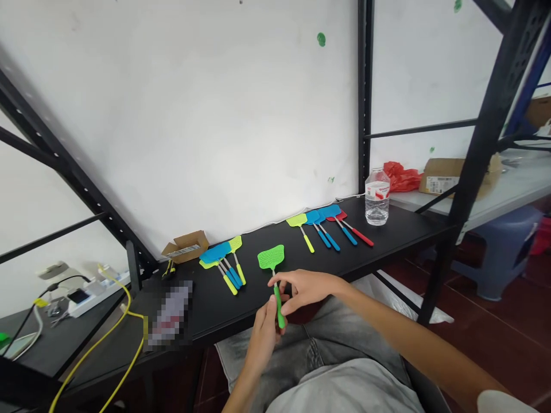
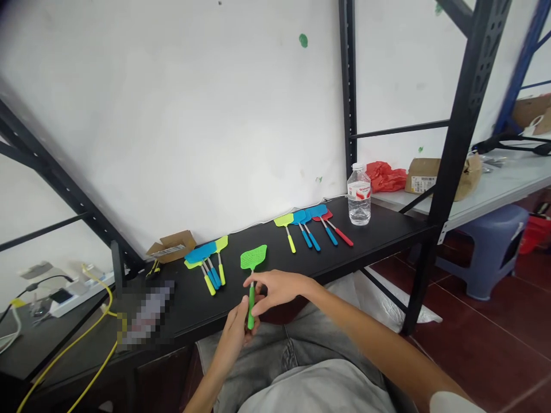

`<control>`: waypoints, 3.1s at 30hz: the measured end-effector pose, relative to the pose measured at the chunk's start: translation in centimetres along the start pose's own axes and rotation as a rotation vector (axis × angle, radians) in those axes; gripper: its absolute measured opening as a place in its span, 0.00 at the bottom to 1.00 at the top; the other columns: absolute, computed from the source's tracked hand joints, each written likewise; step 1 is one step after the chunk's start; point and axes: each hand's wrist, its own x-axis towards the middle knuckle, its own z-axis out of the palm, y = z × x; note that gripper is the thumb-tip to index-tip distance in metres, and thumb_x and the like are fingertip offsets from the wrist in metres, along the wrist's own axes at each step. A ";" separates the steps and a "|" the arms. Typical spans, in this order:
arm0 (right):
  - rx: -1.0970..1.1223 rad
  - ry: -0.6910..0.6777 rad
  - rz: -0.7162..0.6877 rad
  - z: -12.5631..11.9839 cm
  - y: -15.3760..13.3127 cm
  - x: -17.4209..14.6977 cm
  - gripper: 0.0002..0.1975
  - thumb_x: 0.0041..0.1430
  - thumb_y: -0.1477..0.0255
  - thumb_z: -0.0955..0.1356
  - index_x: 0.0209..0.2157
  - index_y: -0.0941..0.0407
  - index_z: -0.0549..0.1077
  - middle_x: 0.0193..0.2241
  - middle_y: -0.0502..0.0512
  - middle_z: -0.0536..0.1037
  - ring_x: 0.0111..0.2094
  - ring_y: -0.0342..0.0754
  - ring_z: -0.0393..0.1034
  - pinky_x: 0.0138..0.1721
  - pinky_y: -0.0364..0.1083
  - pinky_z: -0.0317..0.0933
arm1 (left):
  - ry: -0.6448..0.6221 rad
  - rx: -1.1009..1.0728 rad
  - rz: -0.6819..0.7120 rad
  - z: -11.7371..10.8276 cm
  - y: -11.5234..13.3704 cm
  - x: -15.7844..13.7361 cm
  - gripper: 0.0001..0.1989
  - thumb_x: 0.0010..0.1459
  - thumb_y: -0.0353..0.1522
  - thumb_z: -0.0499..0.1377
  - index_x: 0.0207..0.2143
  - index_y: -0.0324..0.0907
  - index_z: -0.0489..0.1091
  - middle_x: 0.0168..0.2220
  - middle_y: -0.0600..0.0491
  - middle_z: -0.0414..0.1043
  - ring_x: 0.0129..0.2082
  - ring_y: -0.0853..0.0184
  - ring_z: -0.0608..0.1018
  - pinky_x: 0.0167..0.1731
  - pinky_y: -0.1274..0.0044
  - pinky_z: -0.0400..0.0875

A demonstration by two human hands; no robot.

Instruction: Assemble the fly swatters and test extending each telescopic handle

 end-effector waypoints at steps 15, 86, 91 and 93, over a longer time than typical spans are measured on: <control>-0.583 -0.192 0.150 1.5 -3.2 -1.5 0.39 0.31 0.46 0.73 0.43 0.56 0.69 0.38 0.54 0.69 0.32 0.52 0.67 0.31 0.47 0.56 | -0.093 0.207 0.109 0.2 -0.5 -0.3 0.28 0.63 0.50 0.44 0.19 0.40 0.60 0.15 0.57 0.60 0.18 0.72 0.62 0.22 0.79 0.55; -0.639 0.060 0.416 -2.0 -3.4 -3.2 0.19 0.54 0.54 0.67 0.29 0.55 0.79 0.29 0.61 0.78 0.34 0.58 0.74 0.36 0.49 0.58 | -0.126 0.329 0.144 1.0 -1.4 -0.5 0.29 0.64 0.49 0.44 0.40 0.35 0.74 0.14 0.59 0.59 0.18 0.70 0.64 0.25 0.78 0.57; -0.641 0.066 0.401 -1.9 -3.4 -2.9 0.18 0.54 0.55 0.67 0.31 0.55 0.79 0.29 0.60 0.79 0.35 0.58 0.74 0.35 0.49 0.58 | -0.128 0.326 0.132 1.1 -1.2 -0.5 0.30 0.63 0.50 0.45 0.41 0.35 0.74 0.14 0.59 0.58 0.18 0.70 0.64 0.25 0.78 0.57; -0.643 0.068 0.380 -1.9 -3.3 -2.9 0.18 0.54 0.55 0.67 0.31 0.55 0.79 0.29 0.59 0.79 0.35 0.57 0.74 0.34 0.48 0.58 | -0.130 0.332 0.130 1.1 -1.1 -0.6 0.30 0.63 0.50 0.45 0.41 0.35 0.74 0.14 0.59 0.58 0.17 0.70 0.63 0.25 0.78 0.57</control>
